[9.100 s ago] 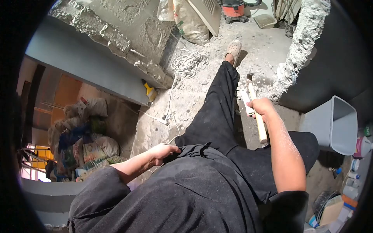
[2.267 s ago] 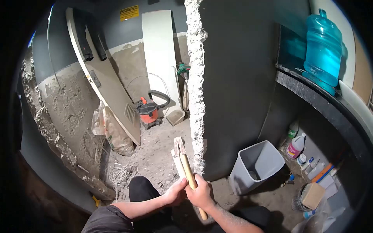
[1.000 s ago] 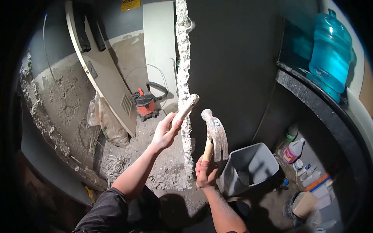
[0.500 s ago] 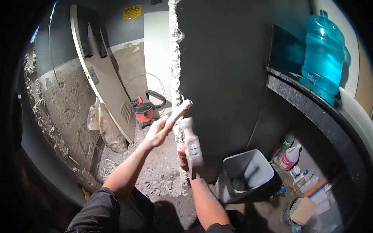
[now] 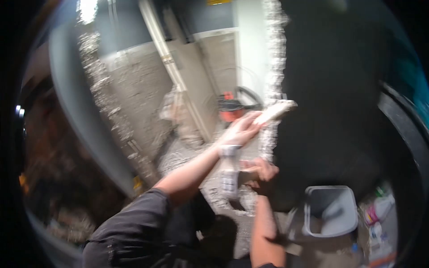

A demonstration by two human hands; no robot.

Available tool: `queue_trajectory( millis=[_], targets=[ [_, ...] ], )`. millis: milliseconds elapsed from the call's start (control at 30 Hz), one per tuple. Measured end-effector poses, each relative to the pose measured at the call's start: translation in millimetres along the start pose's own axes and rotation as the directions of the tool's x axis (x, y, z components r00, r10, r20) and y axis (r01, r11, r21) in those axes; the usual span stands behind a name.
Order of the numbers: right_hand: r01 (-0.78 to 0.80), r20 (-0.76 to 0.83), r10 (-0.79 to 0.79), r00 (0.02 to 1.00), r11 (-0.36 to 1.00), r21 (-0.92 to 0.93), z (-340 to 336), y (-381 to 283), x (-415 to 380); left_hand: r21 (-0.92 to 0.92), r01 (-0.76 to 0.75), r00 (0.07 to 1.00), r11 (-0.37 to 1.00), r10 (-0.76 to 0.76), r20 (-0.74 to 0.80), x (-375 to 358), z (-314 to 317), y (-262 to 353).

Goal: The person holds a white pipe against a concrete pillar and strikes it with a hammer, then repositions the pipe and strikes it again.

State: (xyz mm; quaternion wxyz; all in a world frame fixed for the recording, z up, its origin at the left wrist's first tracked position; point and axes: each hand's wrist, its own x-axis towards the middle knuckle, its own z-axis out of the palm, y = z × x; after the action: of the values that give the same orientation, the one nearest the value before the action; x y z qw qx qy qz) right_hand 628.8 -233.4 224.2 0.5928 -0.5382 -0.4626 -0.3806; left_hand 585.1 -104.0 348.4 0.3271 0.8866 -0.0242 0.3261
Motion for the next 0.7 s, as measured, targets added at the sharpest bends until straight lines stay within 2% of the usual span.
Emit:
queue_trajectory(
  millis=[33,67,100,133,167,200,233,267,333,367,400,467,500,533,600,633,667,700],
  targets=[
    [0.001,0.088,0.012,0.996,0.989,-0.148,-6,32,-25,-0.047,0.038,0.998,0.998,-0.035,0.052,0,-4,3],
    [0.034,0.178,0.018,0.984,0.958,-0.286,2,59,-50,-0.062,-0.002,1.0,0.998,0.004,0.03,-1,-6,9],
    [-0.214,0.286,0.297,0.911,0.934,-0.287,-3,28,-30,-0.18,-0.037,0.999,0.983,0.043,0.029,-4,-7,12],
    [-0.422,0.394,0.537,0.746,0.839,-0.344,-18,4,-7,-0.234,-0.149,0.989,0.961,0.145,-0.033,-5,-3,7],
    [-0.674,0.112,0.671,0.733,0.694,0.253,10,60,-58,-0.264,-0.17,0.985,0.949,0.165,-0.043,-5,-5,8],
    [-0.51,0.228,0.596,0.77,0.79,-0.339,-17,0,-23,-0.315,-0.204,0.979,0.927,0.199,-0.046,-5,-9,12],
    [-0.46,0.119,0.503,0.856,0.846,-0.27,-16,-24,-11,-0.258,-0.15,0.988,0.954,0.154,-0.008,-4,-19,18],
    [-0.445,0.141,0.542,0.828,0.789,-0.423,-20,-20,-9,-0.211,-0.101,0.994,0.972,0.109,0.029,-1,-25,20],
    [-0.436,0.171,0.538,0.825,0.799,-0.414,-21,-9,-4,-0.218,-0.129,0.991,0.968,0.134,0.01,7,-29,13],
    [-0.58,0.153,0.639,0.754,0.757,-0.3,-17,-10,-3,-0.19,-0.171,0.984,0.967,0.175,0.005,9,-30,9],
    [-0.555,0.086,0.582,0.809,0.803,-0.216,-14,-12,-4,-0.161,-0.213,0.976,0.964,0.216,0.003,9,-32,5],
    [-0.461,0.191,0.509,0.839,0.853,-0.246,-25,-33,21,-0.153,-0.248,0.968,0.956,0.248,-0.021,9,-34,8],
    [-0.498,0.12,0.494,0.861,0.867,0.004,-15,-41,26,-0.129,-0.241,0.97,0.962,0.24,-0.025,10,-34,10],
    [-0.48,0.1,0.475,0.874,0.877,0.032,-14,-43,31,-0.103,-0.23,0.973,0.968,0.228,-0.031,10,-36,12],
    [-0.434,0.061,0.434,0.899,0.901,-0.024,-17,-26,27,-0.085,-0.22,0.974,0.972,0.214,-0.08,10,-36,13],
    [-0.458,0.083,0.453,0.888,0.887,0.055,-19,-27,31,-0.081,-0.217,0.975,0.973,0.211,-0.074,11,-36,12],
    [-0.587,0.078,0.582,0.81,0.802,0.11,-18,-34,34,-0.08,-0.215,0.975,0.973,0.21,-0.069,12,-36,11],
    [-0.592,0.075,0.588,0.805,0.793,0.144,-18,-30,33,-0.053,-0.208,0.977,0.977,0.204,-0.067,13,-35,9]
  ],
)
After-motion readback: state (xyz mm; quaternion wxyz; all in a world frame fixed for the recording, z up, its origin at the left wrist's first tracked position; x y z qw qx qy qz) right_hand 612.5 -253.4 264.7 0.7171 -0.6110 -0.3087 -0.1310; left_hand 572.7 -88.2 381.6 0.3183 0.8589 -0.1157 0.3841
